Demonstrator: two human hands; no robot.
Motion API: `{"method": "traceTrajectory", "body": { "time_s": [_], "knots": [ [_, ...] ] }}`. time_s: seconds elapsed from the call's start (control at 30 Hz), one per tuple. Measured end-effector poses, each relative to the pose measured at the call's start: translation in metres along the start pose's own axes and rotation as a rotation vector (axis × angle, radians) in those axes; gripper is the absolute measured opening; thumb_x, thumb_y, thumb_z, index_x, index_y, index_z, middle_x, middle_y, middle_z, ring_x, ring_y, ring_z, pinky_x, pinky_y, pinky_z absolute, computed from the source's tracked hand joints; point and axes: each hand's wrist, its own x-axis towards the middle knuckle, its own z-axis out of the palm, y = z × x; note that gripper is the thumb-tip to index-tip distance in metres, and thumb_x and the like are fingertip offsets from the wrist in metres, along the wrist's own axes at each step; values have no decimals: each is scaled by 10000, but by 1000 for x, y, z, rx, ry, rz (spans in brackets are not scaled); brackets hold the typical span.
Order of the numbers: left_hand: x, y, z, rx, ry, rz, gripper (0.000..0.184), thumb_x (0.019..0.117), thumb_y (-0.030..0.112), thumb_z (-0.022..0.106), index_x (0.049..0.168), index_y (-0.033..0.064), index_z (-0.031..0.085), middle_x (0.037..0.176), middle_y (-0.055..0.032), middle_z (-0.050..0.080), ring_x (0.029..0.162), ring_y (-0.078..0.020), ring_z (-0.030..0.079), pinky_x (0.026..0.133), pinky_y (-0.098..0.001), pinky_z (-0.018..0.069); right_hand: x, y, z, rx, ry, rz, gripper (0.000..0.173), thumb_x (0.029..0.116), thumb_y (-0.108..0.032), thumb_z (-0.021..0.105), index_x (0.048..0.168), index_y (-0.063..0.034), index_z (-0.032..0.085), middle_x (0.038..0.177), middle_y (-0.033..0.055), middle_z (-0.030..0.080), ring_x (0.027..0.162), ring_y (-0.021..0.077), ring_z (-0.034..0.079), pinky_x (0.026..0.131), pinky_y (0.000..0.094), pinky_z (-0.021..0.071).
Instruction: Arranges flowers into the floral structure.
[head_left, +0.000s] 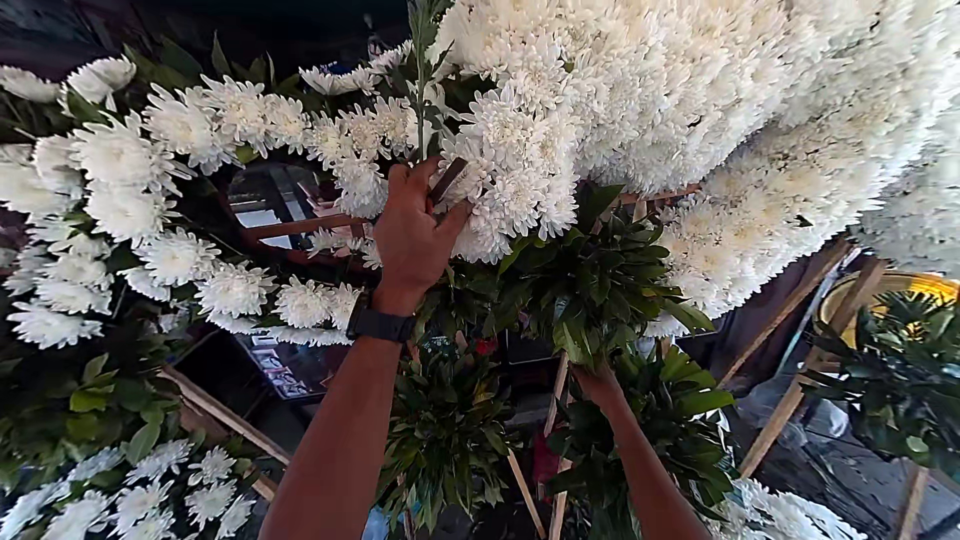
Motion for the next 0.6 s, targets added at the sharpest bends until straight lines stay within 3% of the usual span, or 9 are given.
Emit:
{"method": "traceTrajectory", "body": {
  "time_s": [0.07, 0.13, 0.17, 0.23, 0.3, 0.4, 0.43, 0.6],
  "knots": [
    [-42, -4, -34, -46, 61, 39, 563, 1036, 405, 562, 1530, 185, 402, 1071, -109, 604, 692, -206, 570, 565, -423, 507, -41, -7, -13, 4, -13, -56, 643, 1000, -352, 662, 1503, -11, 452, 1412, 233, 584, 1295, 368, 585, 1098, 552, 463],
    [-103, -12, -55, -135, 163, 70, 485, 1078, 282, 468, 1515, 109, 350, 921, -42, 597, 673, -119, 559, 586, -316, 514, -85, -25, -20, 165, -48, -227, 433, 1024, -303, 632, 1358, -29, 621, 1281, 154, 681, 1160, 254, 677, 1015, 443, 551],
    [-137, -12, -60, -201, 204, 60, 463, 1076, 240, 480, 1496, 90, 356, 887, -2, 595, 676, -75, 561, 599, -258, 515, -105, -44, -22, 292, -62, -333, 356, 1030, -272, 616, 1290, -32, 664, 1206, 120, 714, 1096, 211, 700, 975, 398, 576],
    [-204, -2, -63, -325, 208, -24, 441, 1069, 271, 530, 1483, 255, 381, 948, 90, 638, 762, -26, 627, 691, -211, 565, -136, -95, -26, 570, -134, -545, 300, 1062, -199, 550, 1248, 5, 670, 1142, 114, 737, 1048, 208, 718, 947, 374, 599],
    [-266, 11, -63, -376, 123, -133, 386, 1064, 318, 547, 1434, 322, 440, 1021, 125, 680, 843, -3, 672, 758, -202, 591, -154, -149, -29, 758, -241, -701, 358, 1103, -181, 431, 1320, 42, 608, 1229, 148, 700, 1109, 240, 695, 970, 399, 588],
    [-341, 14, -62, -268, -58, -235, 348, 1073, 391, 488, 1319, 163, 579, 962, -7, 706, 804, -26, 668, 733, -226, 577, -165, -197, -26, 1020, -401, -720, 423, 1116, -219, 291, 1422, -44, 526, 1396, 118, 608, 1229, 226, 626, 1040, 412, 529],
    [-360, 12, -62, -242, -77, -253, 365, 1081, 377, 474, 1292, 117, 621, 939, -38, 713, 782, -37, 670, 720, -236, 578, -168, -201, -23, 1080, -427, -714, 433, 1113, -203, 264, 1416, -72, 545, 1386, 103, 617, 1215, 220, 629, 1027, 407, 529],
    [-422, 3, -78, -350, -91, -422, 341, 1068, 369, 523, 1276, 135, 659, 927, 7, 696, 752, -9, 643, 690, -194, 566, -190, -176, 1, 974, -503, -582, 305, 1091, -160, 434, 1319, -60, 610, 1302, 112, 642, 953, 167, 694, 834, 344, 608]
  ]
}}
